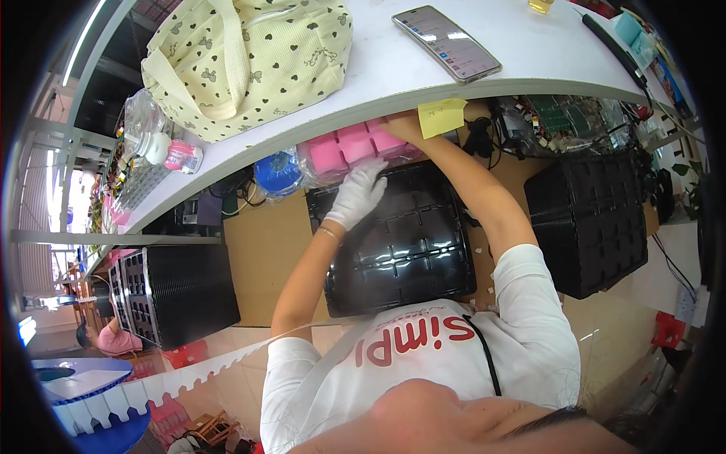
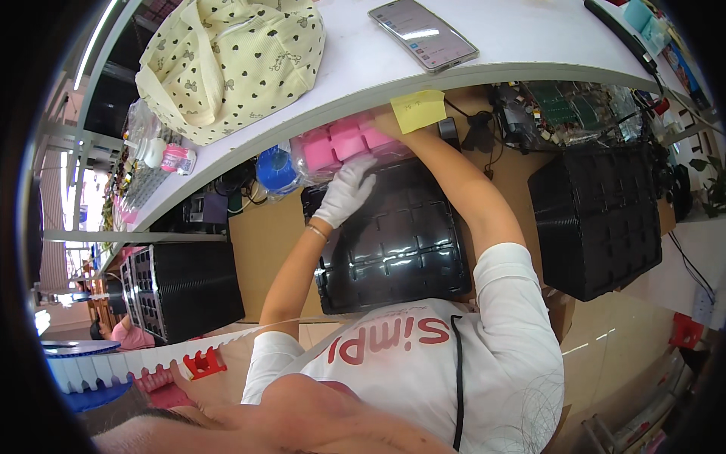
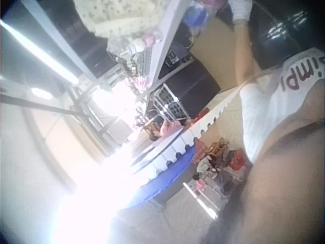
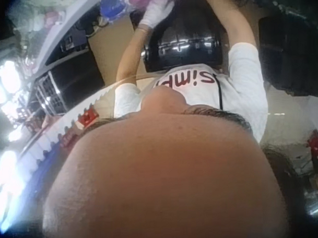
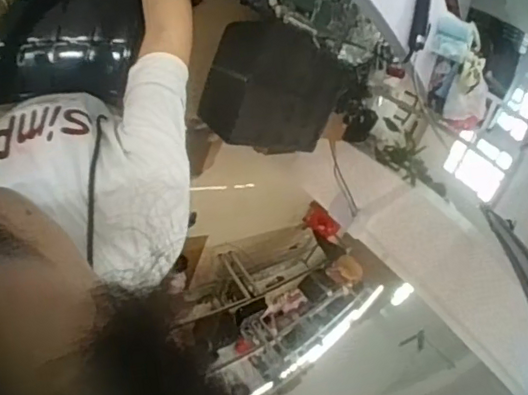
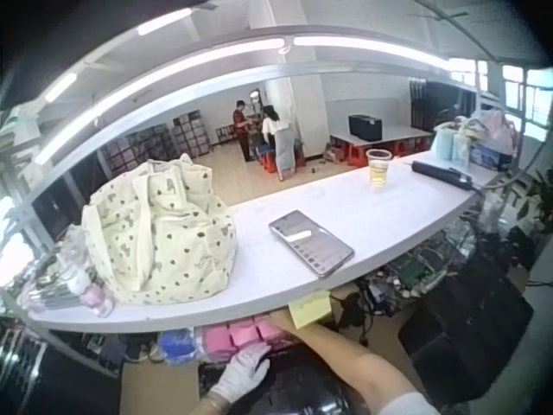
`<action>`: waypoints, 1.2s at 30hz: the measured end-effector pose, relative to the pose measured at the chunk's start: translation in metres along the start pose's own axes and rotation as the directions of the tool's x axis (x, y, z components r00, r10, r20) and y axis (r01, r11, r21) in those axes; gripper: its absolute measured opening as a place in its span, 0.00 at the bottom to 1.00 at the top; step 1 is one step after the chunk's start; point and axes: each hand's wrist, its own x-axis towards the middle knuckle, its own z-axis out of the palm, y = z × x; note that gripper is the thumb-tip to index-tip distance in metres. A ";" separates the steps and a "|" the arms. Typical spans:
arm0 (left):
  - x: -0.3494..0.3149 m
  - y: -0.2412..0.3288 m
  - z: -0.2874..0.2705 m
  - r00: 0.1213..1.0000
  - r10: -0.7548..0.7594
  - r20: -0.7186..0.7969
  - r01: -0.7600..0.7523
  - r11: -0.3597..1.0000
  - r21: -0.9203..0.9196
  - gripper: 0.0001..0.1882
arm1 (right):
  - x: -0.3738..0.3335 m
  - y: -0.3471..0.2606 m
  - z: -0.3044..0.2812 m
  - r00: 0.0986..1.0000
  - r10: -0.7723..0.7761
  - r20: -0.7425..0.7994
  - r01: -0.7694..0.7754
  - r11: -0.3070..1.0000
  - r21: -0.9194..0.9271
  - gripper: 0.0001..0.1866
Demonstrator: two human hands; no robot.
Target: The person places pink foam inserts into black plastic trays and secures them with clear plastic tape. They repeatedly pick up foam inserts, position them into the tray compartments, and apply tape to the edges to hold them in place.
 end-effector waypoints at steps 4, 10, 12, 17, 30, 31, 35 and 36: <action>0.033 -0.017 0.045 0.995 0.072 -0.068 -0.041 0.925 0.378 0.30 | 0.006 -0.034 -0.002 0.967 0.178 -0.180 -0.128 0.958 0.258 0.17; 0.048 -0.051 0.043 0.977 -0.001 -0.215 0.072 0.944 0.322 0.26 | -0.039 -0.086 -0.043 0.968 -0.005 -0.249 0.114 0.898 0.424 0.13; 0.010 -0.060 0.051 0.977 -0.116 -0.176 0.138 0.983 0.119 0.23 | -0.069 -0.095 -0.064 0.938 -0.167 -0.304 0.257 0.923 0.287 0.17; -0.074 -0.004 0.014 0.755 -0.654 0.049 0.187 0.143 -0.972 0.22 | -0.151 -0.055 -0.056 0.800 0.591 -0.105 -0.404 0.660 0.634 0.30; -0.127 -0.005 -0.048 0.603 -0.780 0.168 0.289 0.017 -0.957 0.21 | -0.214 -0.055 -0.078 0.687 0.622 0.376 -0.602 0.197 0.774 0.09; -0.138 0.010 -0.052 0.556 -0.817 0.152 0.371 0.080 -0.925 0.20 | -0.229 -0.061 -0.082 0.697 0.624 0.354 -0.599 0.235 0.765 0.09; -0.196 0.020 -0.027 0.449 -0.885 0.123 0.627 0.213 -0.749 0.24 | -0.302 -0.069 -0.086 0.643 0.683 0.348 -0.739 0.431 0.518 0.09; -0.211 0.024 -0.022 0.433 -0.894 0.117 0.673 0.234 -0.702 0.24 | -0.312 -0.081 -0.091 0.628 0.693 0.354 -0.764 0.462 0.451 0.10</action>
